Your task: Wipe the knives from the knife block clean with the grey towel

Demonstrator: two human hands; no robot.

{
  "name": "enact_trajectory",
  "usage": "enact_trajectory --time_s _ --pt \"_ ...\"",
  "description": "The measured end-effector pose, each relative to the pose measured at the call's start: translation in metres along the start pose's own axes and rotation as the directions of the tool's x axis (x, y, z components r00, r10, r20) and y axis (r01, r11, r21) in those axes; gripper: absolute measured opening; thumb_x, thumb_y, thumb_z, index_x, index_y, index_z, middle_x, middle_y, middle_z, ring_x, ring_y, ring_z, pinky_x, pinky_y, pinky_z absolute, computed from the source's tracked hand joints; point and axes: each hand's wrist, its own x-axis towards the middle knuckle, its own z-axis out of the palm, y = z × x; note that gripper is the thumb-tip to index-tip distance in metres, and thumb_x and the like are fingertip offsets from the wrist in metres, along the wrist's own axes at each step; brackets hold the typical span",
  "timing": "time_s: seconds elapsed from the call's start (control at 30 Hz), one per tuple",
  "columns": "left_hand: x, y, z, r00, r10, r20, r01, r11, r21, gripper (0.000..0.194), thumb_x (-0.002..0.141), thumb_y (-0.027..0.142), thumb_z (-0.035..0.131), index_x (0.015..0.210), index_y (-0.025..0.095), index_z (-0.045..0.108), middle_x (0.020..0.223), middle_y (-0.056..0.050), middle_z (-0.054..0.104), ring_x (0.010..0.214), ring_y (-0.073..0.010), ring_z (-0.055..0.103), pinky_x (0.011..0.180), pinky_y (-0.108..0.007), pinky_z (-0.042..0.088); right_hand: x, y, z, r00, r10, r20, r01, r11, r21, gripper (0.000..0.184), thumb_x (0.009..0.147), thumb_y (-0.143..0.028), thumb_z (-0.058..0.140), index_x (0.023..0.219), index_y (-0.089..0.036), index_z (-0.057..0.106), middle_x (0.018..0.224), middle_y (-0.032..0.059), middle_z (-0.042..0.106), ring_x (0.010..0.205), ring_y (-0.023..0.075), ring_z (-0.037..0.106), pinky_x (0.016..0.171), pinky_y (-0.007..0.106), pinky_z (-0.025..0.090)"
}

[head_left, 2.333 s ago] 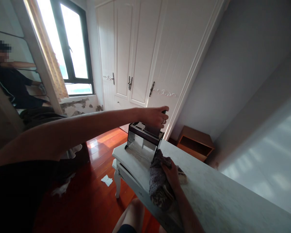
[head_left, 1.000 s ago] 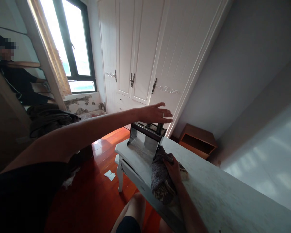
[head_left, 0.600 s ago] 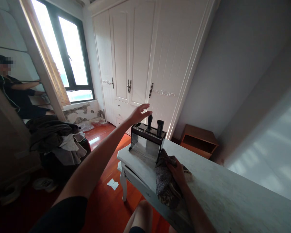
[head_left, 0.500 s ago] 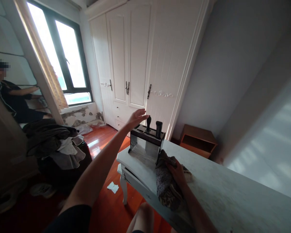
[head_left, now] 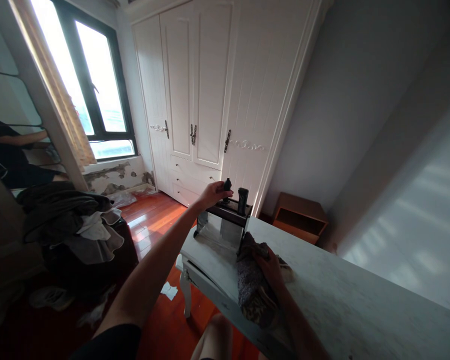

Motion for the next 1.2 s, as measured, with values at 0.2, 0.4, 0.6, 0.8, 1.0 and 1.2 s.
enact_trajectory --time_s 0.2,0.4,0.6,0.8,1.0,1.2 --pt "0.001 -0.001 0.005 0.997 0.054 -0.056 -0.055 0.998 -0.021 0.047 0.057 0.030 0.089 0.093 0.012 0.065 0.080 -0.005 0.073 0.075 -0.0170 0.071 0.077 -0.031 0.055 0.000 0.002 0.000 1.000 0.025 0.013 -0.025 0.999 0.020 0.051 0.068 -0.060 0.067 0.095 -0.016 0.067 0.088 0.0092 0.072 0.084 0.0291 0.065 0.075 0.037 0.050" --pt "0.013 0.024 0.008 0.989 0.103 -0.105 -0.110 0.992 -0.056 0.048 0.060 0.033 0.088 0.095 0.012 0.063 0.081 -0.005 0.072 0.072 -0.0155 0.069 0.073 -0.031 0.056 0.000 0.006 0.002 1.000 0.007 0.022 -0.007 1.000 0.008 0.048 0.072 -0.058 0.065 0.095 -0.017 0.066 0.090 0.0091 0.072 0.086 0.0289 0.064 0.077 0.037 0.049" --pt "0.026 0.065 0.016 0.970 0.218 -0.112 -0.221 0.975 -0.015 0.046 0.070 0.033 0.083 0.104 0.013 0.060 0.083 -0.004 0.070 0.070 -0.0124 0.067 0.074 -0.030 0.056 0.002 0.010 0.005 1.000 -0.027 0.000 0.027 1.000 0.013 0.044 0.072 -0.056 0.066 0.095 -0.018 0.068 0.090 0.0077 0.073 0.085 0.0284 0.065 0.077 0.036 0.049" --pt "0.051 0.114 0.032 0.926 0.331 -0.182 -0.337 0.941 -0.002 0.023 0.083 0.025 0.069 0.101 0.015 0.061 0.082 -0.003 0.067 0.065 -0.0091 0.062 0.065 -0.026 0.054 0.001 0.005 0.005 1.000 -0.027 -0.005 0.027 0.999 0.020 0.042 0.071 -0.057 0.064 0.089 -0.019 0.068 0.086 0.0082 0.073 0.082 0.0293 0.066 0.074 0.037 0.050" --pt "0.058 0.155 0.052 0.892 0.438 -0.114 -0.434 0.899 0.062 0.017 0.086 0.024 0.065 0.100 0.016 0.062 0.084 -0.004 0.066 0.065 -0.0087 0.058 0.061 -0.024 0.052 0.003 0.003 0.004 1.000 0.014 0.006 -0.014 1.000 0.020 0.052 0.067 -0.061 0.065 0.097 -0.019 0.069 0.093 0.0105 0.074 0.089 0.0333 0.068 0.080 0.042 0.052" --pt "0.051 0.178 0.069 0.838 0.541 -0.067 -0.539 0.841 0.047 0.022 0.087 0.025 0.063 0.106 0.015 0.062 0.085 -0.004 0.065 0.063 -0.0090 0.056 0.061 -0.026 0.050 0.001 0.002 0.004 0.999 0.021 0.026 -0.022 1.000 0.012 0.051 0.068 -0.062 0.063 0.097 -0.019 0.068 0.095 0.0108 0.074 0.090 0.0337 0.068 0.079 0.041 0.052"
